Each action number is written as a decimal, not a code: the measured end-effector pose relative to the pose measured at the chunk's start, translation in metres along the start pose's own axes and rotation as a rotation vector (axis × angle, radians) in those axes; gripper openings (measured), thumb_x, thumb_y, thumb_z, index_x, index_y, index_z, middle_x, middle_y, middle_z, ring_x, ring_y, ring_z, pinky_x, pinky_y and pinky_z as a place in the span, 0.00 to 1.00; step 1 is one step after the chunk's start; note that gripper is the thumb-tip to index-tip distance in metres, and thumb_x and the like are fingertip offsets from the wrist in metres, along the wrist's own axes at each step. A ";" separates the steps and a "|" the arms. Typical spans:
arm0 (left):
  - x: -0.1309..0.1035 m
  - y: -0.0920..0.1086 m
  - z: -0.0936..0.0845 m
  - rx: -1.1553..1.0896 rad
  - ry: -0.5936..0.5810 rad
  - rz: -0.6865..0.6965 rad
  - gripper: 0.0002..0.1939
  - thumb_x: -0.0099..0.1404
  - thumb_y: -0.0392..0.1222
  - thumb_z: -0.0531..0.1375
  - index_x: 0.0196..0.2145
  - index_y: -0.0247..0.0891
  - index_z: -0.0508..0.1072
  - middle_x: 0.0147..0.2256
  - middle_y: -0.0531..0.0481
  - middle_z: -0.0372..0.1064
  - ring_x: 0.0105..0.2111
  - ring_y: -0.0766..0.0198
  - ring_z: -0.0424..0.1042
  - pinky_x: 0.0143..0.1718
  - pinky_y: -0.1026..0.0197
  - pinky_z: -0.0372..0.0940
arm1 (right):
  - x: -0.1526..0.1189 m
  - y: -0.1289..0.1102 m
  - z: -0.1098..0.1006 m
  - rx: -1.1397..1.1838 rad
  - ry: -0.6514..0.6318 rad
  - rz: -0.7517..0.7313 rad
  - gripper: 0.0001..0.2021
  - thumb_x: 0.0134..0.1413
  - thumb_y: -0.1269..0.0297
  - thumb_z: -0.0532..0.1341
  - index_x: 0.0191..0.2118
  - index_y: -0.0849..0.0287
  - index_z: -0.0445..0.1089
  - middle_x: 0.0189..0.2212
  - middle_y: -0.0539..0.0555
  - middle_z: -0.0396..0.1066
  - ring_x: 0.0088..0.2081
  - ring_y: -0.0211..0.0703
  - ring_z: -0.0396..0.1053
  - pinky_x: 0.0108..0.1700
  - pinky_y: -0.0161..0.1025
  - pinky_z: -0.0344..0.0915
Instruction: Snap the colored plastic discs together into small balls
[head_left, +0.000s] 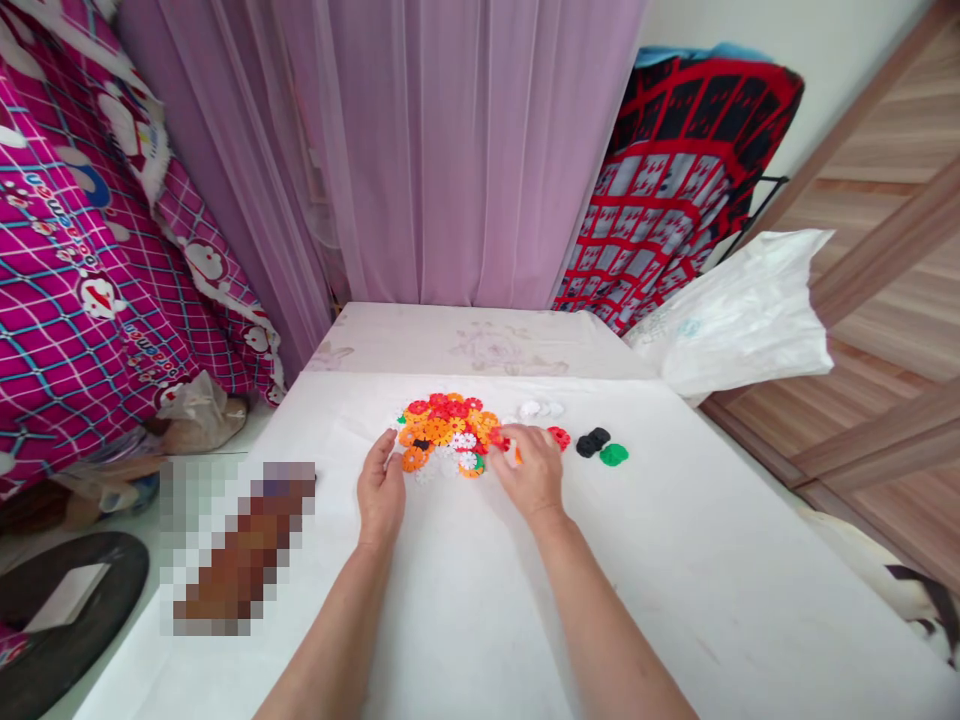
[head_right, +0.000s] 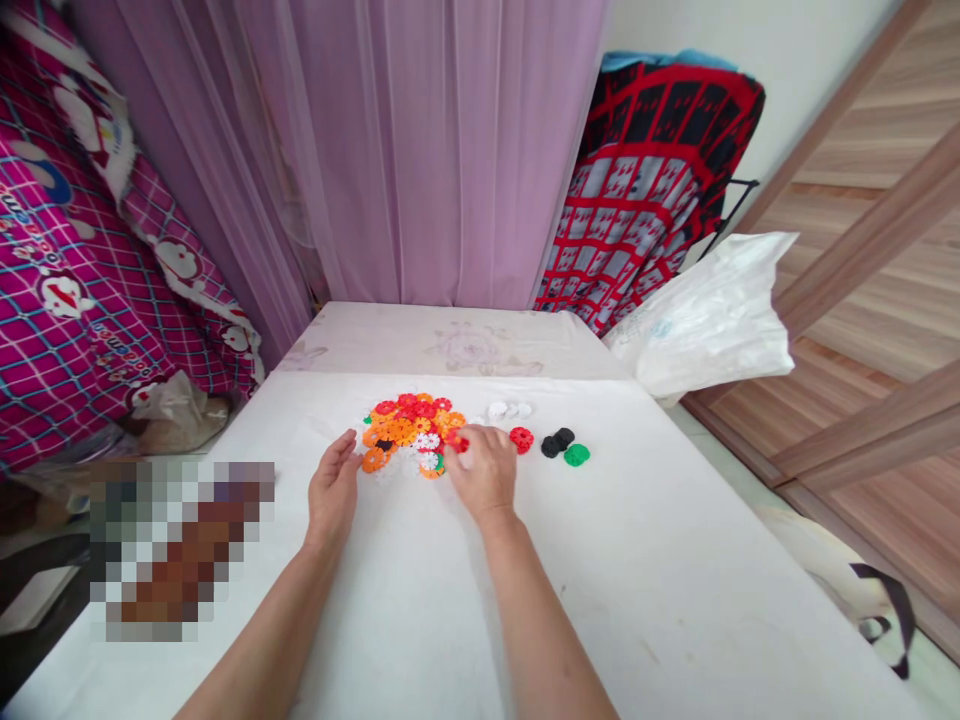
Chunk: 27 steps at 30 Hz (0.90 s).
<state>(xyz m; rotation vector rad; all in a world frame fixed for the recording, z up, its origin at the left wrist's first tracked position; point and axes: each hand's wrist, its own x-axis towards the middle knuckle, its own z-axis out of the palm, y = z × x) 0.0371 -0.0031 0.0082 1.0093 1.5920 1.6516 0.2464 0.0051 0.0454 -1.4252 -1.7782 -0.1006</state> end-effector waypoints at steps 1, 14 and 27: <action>0.000 0.000 0.000 0.001 -0.001 0.002 0.19 0.61 0.39 0.55 0.50 0.42 0.70 0.54 0.47 0.67 0.56 0.59 0.64 0.59 0.51 0.56 | 0.004 0.018 -0.008 -0.030 0.056 0.060 0.08 0.52 0.61 0.58 0.35 0.56 0.72 0.36 0.54 0.74 0.39 0.45 0.66 0.47 0.42 0.57; -0.002 0.006 -0.001 0.030 0.011 -0.013 0.19 0.61 0.41 0.57 0.50 0.42 0.71 0.54 0.46 0.67 0.55 0.57 0.66 0.59 0.50 0.57 | 0.004 0.100 -0.022 -0.150 0.117 0.193 0.11 0.52 0.57 0.58 0.33 0.57 0.74 0.34 0.53 0.76 0.36 0.46 0.66 0.43 0.41 0.58; -0.001 0.004 -0.002 0.036 0.004 -0.015 0.18 0.62 0.42 0.57 0.50 0.44 0.70 0.55 0.47 0.67 0.55 0.58 0.66 0.59 0.51 0.57 | 0.001 0.095 -0.021 -0.186 -0.009 0.251 0.12 0.53 0.58 0.58 0.36 0.57 0.74 0.37 0.55 0.74 0.40 0.47 0.64 0.44 0.40 0.55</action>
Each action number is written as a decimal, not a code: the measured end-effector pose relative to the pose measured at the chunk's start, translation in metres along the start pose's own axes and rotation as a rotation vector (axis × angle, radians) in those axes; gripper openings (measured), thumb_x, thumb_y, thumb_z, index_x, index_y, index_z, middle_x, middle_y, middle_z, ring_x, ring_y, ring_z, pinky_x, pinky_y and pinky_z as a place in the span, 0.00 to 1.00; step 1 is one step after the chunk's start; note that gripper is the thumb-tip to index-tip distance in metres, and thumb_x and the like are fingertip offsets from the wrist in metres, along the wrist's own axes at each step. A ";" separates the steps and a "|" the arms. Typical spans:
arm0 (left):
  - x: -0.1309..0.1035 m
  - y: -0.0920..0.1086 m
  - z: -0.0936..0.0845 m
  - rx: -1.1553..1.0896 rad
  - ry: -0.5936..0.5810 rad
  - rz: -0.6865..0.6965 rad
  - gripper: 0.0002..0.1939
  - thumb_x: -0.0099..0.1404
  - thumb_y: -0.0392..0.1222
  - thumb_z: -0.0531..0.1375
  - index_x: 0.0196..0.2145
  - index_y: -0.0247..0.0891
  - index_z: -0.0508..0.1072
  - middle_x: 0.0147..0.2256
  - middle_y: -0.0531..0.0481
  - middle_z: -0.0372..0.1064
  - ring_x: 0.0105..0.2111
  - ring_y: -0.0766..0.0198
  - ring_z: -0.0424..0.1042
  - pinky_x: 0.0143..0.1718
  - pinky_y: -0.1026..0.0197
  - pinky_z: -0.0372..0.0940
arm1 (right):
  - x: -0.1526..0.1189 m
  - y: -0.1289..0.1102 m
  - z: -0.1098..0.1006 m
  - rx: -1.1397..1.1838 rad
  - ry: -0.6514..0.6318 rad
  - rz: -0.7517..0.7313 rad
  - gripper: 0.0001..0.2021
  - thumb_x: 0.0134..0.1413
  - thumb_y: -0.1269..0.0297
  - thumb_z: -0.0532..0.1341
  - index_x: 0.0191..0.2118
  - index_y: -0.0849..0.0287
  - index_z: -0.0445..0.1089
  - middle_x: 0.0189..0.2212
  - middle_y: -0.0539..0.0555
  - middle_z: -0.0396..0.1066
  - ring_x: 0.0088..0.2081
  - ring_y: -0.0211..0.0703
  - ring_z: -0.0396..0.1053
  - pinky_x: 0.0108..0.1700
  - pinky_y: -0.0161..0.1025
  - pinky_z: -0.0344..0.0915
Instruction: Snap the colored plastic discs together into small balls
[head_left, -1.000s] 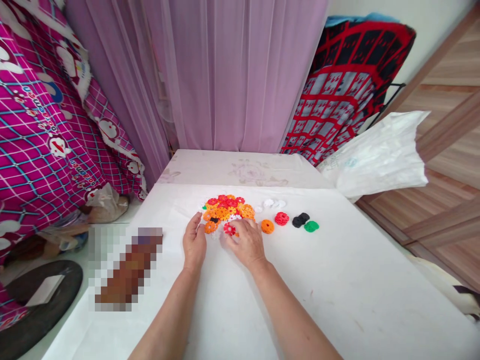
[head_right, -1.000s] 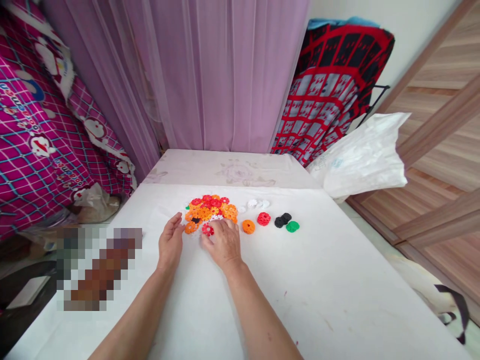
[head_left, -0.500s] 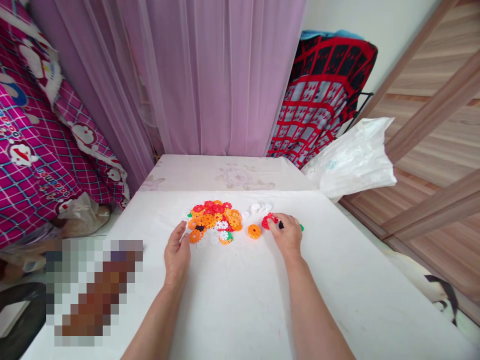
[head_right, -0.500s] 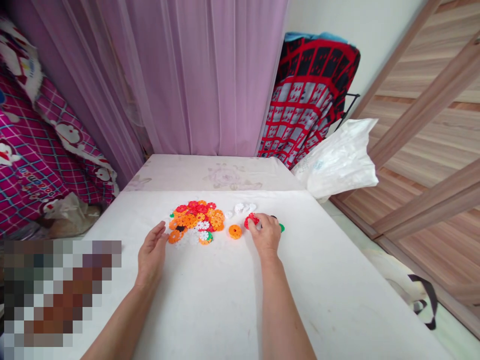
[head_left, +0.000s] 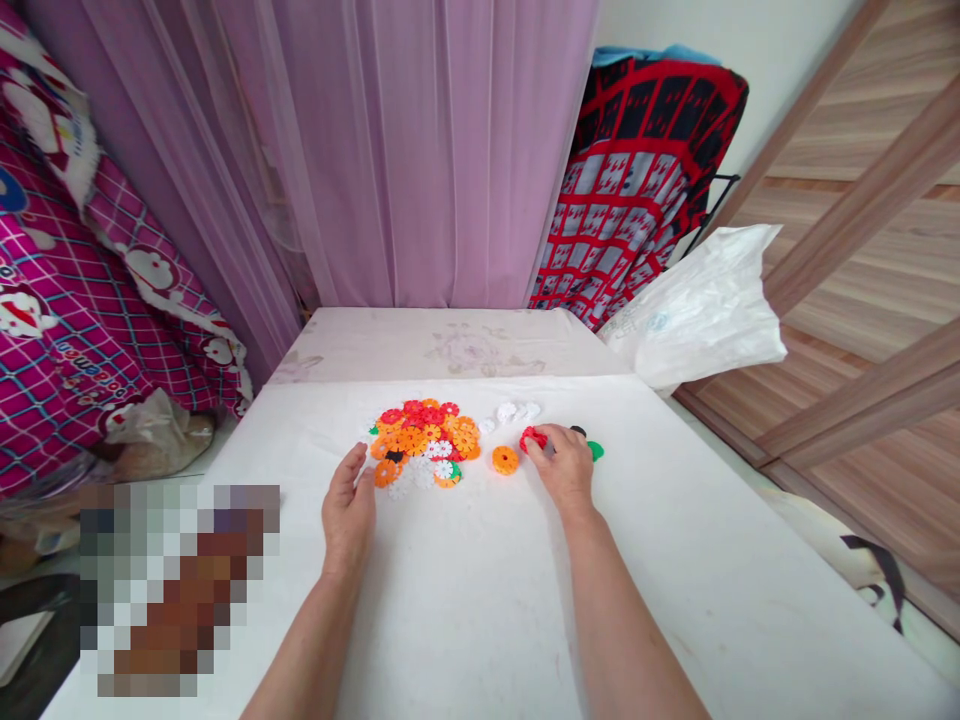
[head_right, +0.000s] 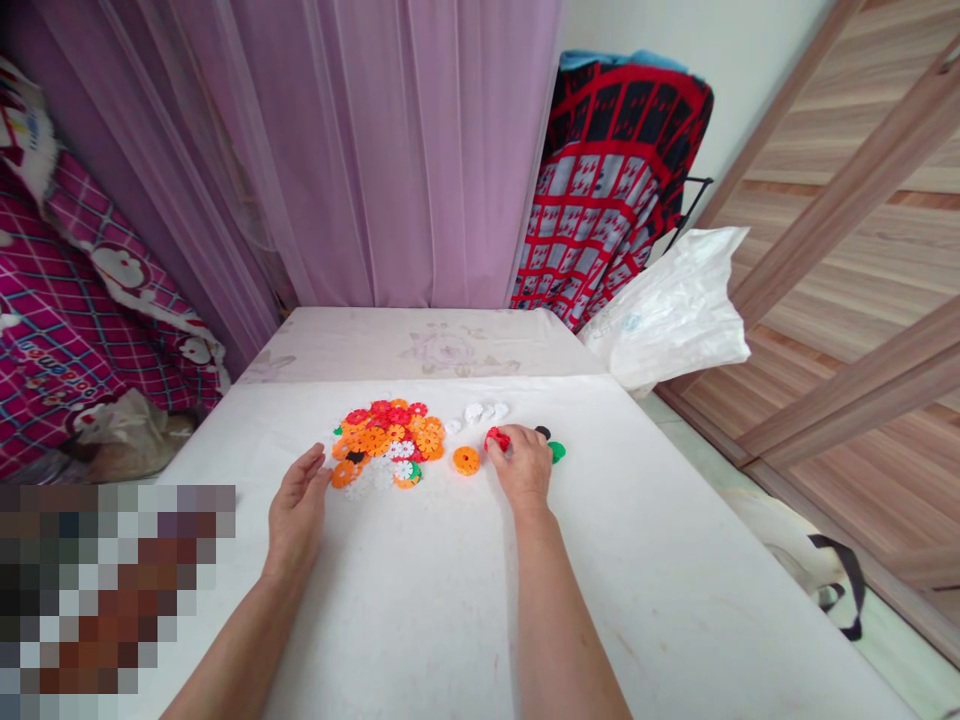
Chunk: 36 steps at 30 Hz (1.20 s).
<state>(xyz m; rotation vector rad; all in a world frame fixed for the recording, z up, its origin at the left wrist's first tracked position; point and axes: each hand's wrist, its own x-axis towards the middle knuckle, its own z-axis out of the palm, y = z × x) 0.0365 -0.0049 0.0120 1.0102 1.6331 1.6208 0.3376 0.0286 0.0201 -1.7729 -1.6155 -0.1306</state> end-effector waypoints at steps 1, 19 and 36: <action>0.000 0.001 0.000 -0.005 0.003 -0.003 0.18 0.62 0.42 0.57 0.50 0.43 0.70 0.54 0.47 0.67 0.55 0.58 0.66 0.59 0.51 0.57 | 0.000 0.000 0.000 0.001 -0.004 0.001 0.12 0.53 0.58 0.57 0.36 0.57 0.74 0.38 0.55 0.74 0.40 0.47 0.64 0.44 0.40 0.55; 0.001 -0.001 0.001 -0.112 0.012 -0.043 0.18 0.61 0.36 0.55 0.49 0.43 0.71 0.54 0.48 0.68 0.56 0.60 0.65 0.59 0.53 0.57 | -0.041 -0.109 0.008 0.013 -0.258 -0.336 0.08 0.57 0.65 0.57 0.36 0.53 0.74 0.34 0.51 0.74 0.37 0.41 0.67 0.41 0.35 0.59; -0.001 -0.002 0.002 -0.056 -0.014 0.003 0.18 0.62 0.37 0.55 0.51 0.41 0.69 0.54 0.47 0.68 0.55 0.61 0.65 0.58 0.55 0.58 | -0.048 -0.123 0.026 -0.055 -0.269 -0.279 0.08 0.52 0.64 0.59 0.39 0.56 0.72 0.35 0.53 0.73 0.39 0.46 0.65 0.43 0.39 0.57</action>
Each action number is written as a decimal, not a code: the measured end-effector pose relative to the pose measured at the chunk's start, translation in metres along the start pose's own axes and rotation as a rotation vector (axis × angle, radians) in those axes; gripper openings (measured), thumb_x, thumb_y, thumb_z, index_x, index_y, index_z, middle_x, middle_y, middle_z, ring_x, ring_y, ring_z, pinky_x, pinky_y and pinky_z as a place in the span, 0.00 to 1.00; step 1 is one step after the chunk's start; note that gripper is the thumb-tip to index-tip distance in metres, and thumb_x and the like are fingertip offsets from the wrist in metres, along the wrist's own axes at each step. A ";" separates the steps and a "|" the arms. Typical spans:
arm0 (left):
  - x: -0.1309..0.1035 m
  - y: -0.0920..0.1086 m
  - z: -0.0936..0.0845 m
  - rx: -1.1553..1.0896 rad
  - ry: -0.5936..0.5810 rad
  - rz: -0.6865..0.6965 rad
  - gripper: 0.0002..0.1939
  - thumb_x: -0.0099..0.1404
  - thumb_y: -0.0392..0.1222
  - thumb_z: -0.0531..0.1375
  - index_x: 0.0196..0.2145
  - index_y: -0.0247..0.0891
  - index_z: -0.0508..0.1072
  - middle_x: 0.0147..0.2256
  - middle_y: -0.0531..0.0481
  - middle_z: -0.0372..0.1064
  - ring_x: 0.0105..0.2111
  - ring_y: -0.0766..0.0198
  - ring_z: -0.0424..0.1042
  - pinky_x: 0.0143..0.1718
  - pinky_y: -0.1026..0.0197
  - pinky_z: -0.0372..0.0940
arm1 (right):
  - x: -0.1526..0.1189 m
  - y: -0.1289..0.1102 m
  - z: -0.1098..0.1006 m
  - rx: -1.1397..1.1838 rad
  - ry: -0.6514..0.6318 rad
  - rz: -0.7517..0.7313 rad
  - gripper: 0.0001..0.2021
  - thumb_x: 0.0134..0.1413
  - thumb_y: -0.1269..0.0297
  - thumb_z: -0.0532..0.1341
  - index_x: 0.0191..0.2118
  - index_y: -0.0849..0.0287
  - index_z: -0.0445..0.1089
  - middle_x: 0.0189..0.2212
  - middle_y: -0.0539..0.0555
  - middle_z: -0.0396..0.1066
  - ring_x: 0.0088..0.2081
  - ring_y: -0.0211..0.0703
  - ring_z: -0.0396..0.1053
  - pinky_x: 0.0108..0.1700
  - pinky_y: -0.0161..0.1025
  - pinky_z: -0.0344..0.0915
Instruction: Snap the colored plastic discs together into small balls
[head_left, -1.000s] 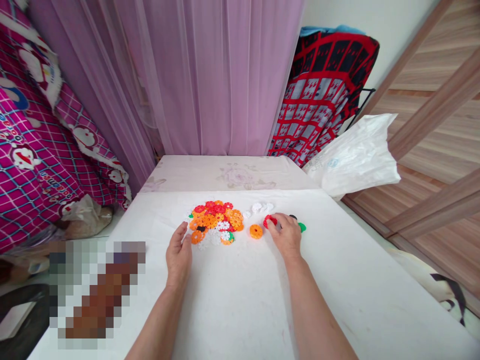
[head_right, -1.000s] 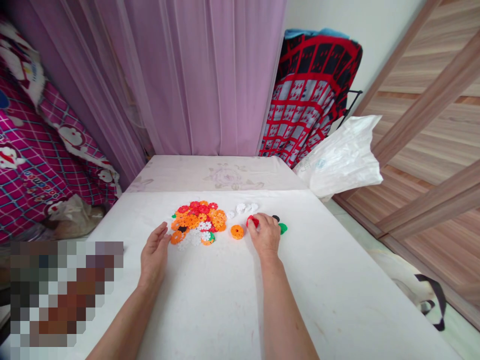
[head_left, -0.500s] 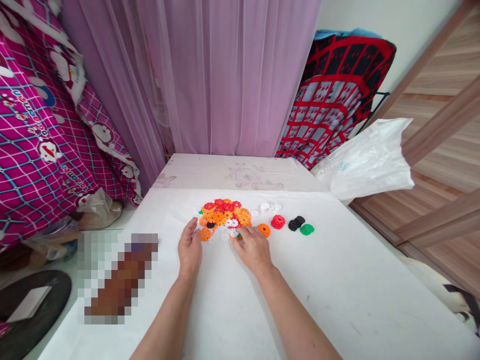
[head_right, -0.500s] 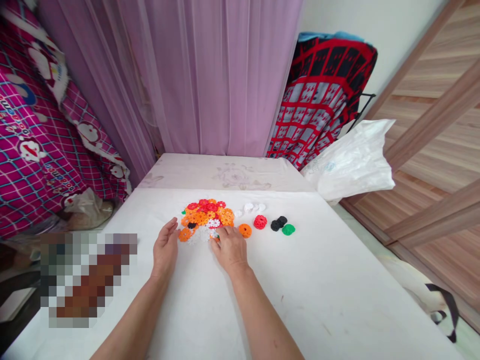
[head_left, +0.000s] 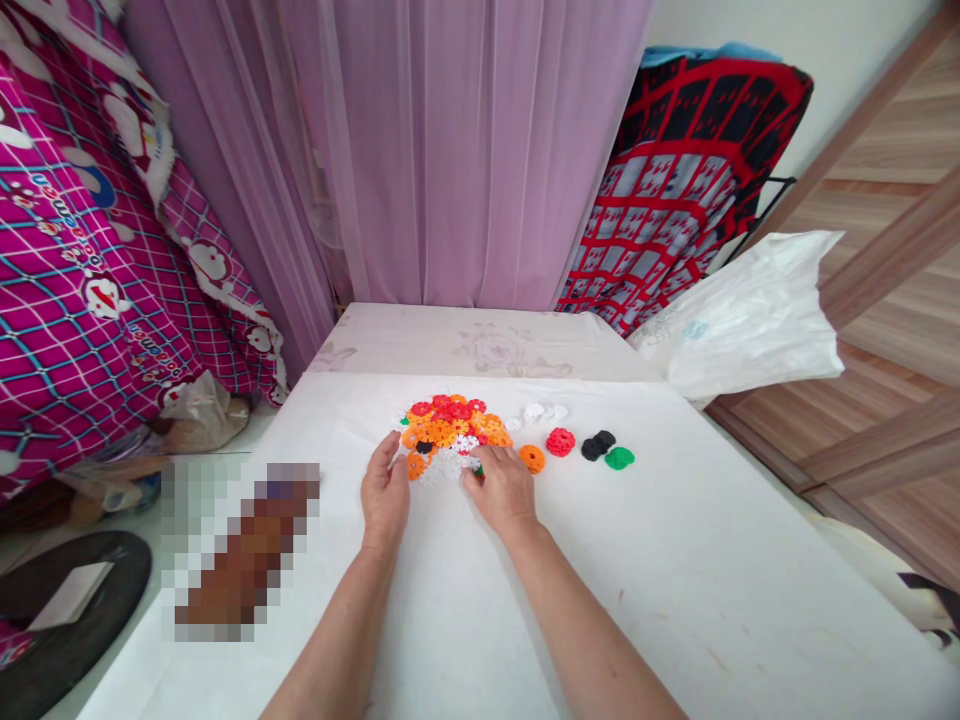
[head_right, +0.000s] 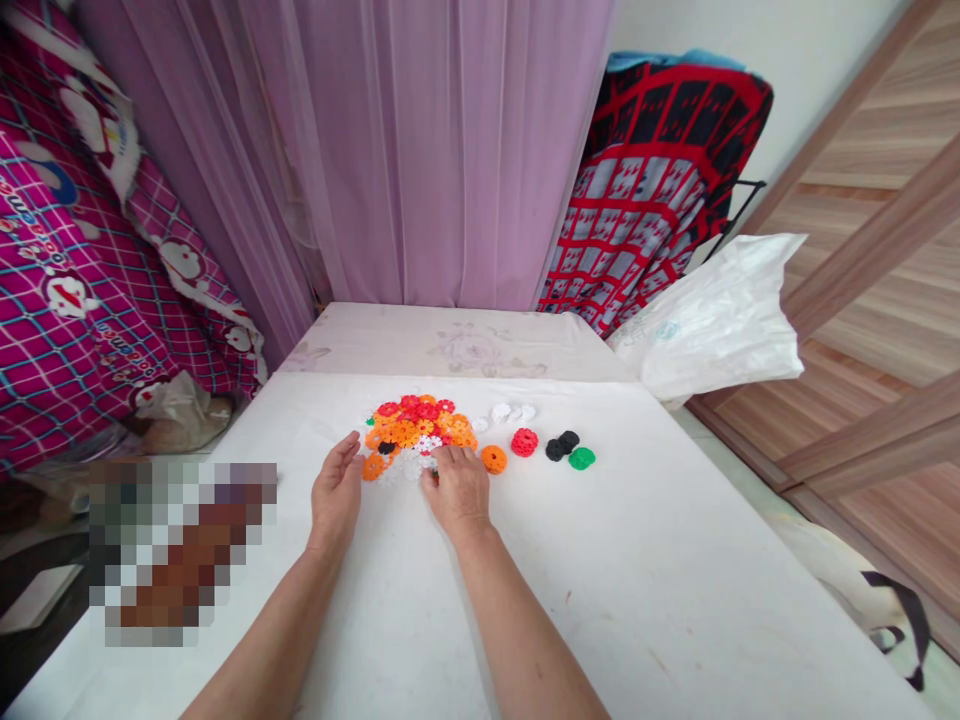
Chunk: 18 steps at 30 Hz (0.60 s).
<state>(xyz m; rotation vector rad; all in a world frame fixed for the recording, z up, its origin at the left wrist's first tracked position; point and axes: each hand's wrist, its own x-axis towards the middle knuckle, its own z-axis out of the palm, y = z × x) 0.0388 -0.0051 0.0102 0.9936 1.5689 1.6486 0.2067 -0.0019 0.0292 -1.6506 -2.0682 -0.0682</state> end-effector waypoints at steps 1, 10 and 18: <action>0.000 0.000 0.000 0.004 -0.001 0.004 0.18 0.62 0.37 0.55 0.51 0.42 0.70 0.54 0.47 0.68 0.55 0.61 0.65 0.58 0.55 0.59 | -0.001 0.000 -0.001 0.010 0.003 -0.005 0.09 0.53 0.64 0.59 0.39 0.56 0.72 0.35 0.53 0.74 0.39 0.46 0.65 0.43 0.39 0.58; 0.002 -0.001 0.000 0.003 -0.001 -0.018 0.18 0.62 0.38 0.55 0.50 0.42 0.70 0.54 0.47 0.68 0.56 0.60 0.65 0.59 0.53 0.57 | 0.030 0.046 -0.027 -0.011 0.064 0.254 0.11 0.53 0.61 0.59 0.42 0.56 0.71 0.37 0.53 0.74 0.40 0.45 0.66 0.41 0.38 0.58; 0.002 -0.001 0.000 -0.010 -0.015 -0.015 0.19 0.62 0.38 0.55 0.51 0.42 0.69 0.55 0.46 0.67 0.56 0.60 0.64 0.60 0.52 0.55 | 0.054 0.063 -0.029 -0.128 -0.108 0.364 0.12 0.54 0.58 0.60 0.43 0.53 0.70 0.35 0.53 0.74 0.39 0.43 0.68 0.37 0.36 0.58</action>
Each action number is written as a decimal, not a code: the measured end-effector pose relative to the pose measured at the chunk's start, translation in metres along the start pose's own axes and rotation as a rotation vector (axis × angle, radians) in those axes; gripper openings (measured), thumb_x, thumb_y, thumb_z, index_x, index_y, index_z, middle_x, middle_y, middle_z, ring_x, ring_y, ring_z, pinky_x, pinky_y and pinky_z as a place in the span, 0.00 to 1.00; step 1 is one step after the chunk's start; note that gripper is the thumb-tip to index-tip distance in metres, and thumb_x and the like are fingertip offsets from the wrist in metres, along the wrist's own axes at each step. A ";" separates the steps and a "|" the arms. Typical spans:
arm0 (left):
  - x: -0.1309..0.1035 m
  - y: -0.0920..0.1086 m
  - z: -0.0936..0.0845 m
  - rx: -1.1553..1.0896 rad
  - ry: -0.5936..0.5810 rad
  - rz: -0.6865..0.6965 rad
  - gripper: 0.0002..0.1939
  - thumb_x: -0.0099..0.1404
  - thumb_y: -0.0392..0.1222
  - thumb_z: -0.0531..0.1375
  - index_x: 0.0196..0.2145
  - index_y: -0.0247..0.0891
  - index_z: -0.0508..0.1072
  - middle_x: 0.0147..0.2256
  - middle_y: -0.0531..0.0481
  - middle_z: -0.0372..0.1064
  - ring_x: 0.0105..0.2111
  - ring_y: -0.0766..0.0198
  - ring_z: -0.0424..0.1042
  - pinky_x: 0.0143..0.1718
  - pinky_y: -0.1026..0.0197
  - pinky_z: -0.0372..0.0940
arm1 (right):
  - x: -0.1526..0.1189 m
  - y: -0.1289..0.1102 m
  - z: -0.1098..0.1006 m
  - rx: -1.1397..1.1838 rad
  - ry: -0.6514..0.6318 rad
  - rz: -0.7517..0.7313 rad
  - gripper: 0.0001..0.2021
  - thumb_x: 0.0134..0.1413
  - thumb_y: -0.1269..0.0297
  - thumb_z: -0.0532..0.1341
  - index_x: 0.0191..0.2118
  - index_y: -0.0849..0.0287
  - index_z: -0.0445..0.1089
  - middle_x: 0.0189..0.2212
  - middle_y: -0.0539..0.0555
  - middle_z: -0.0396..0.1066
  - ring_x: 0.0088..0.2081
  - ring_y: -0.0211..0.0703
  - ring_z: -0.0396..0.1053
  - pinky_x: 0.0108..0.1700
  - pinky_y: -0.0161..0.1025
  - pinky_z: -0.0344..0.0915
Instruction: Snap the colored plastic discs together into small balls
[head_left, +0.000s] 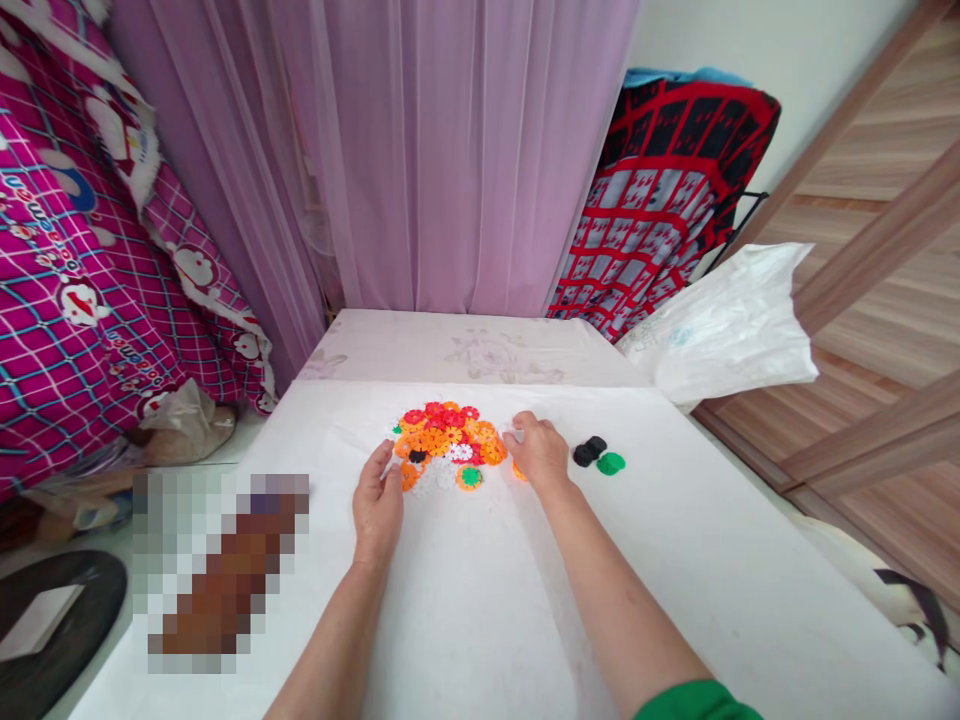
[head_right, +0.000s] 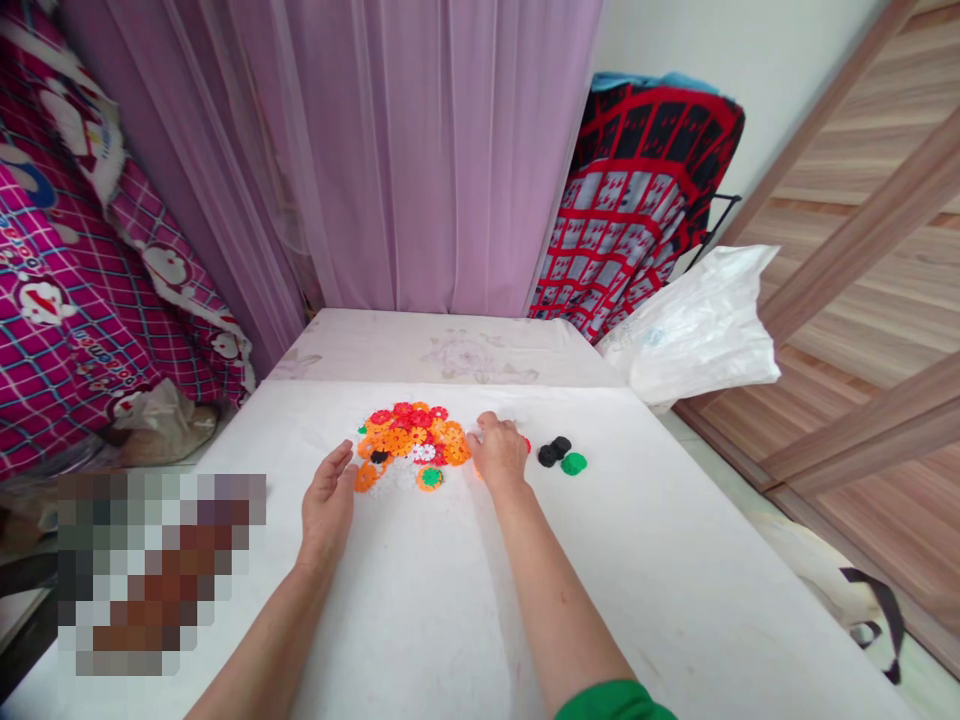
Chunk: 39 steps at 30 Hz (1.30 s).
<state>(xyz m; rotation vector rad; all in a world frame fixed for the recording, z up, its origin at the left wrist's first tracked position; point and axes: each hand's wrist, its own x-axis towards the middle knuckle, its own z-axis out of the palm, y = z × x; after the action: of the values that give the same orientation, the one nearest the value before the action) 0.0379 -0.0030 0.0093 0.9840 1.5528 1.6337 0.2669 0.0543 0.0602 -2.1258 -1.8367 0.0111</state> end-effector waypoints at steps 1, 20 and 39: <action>0.000 0.000 0.000 -0.002 0.000 -0.001 0.19 0.62 0.38 0.55 0.51 0.42 0.69 0.55 0.46 0.67 0.56 0.60 0.64 0.60 0.53 0.55 | 0.000 -0.001 0.002 -0.014 -0.002 -0.004 0.12 0.54 0.58 0.59 0.44 0.53 0.70 0.35 0.53 0.74 0.39 0.43 0.69 0.37 0.36 0.58; -0.002 0.002 -0.001 0.049 0.002 0.020 0.18 0.62 0.39 0.55 0.50 0.42 0.70 0.54 0.47 0.67 0.56 0.60 0.65 0.59 0.54 0.56 | -0.044 0.002 0.005 0.095 0.153 -0.147 0.09 0.57 0.65 0.55 0.34 0.54 0.73 0.29 0.51 0.73 0.35 0.42 0.65 0.34 0.35 0.53; -0.001 0.000 -0.001 0.027 -0.008 0.028 0.19 0.61 0.39 0.56 0.51 0.42 0.70 0.55 0.46 0.67 0.56 0.59 0.65 0.60 0.51 0.56 | -0.027 -0.031 -0.008 -0.160 -0.109 -0.159 0.12 0.52 0.57 0.60 0.38 0.59 0.71 0.33 0.59 0.75 0.43 0.51 0.65 0.40 0.43 0.53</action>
<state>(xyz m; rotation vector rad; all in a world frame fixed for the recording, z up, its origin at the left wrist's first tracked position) 0.0375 -0.0049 0.0096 1.0294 1.5665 1.6298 0.2347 0.0295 0.0697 -2.1136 -2.1309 -0.0603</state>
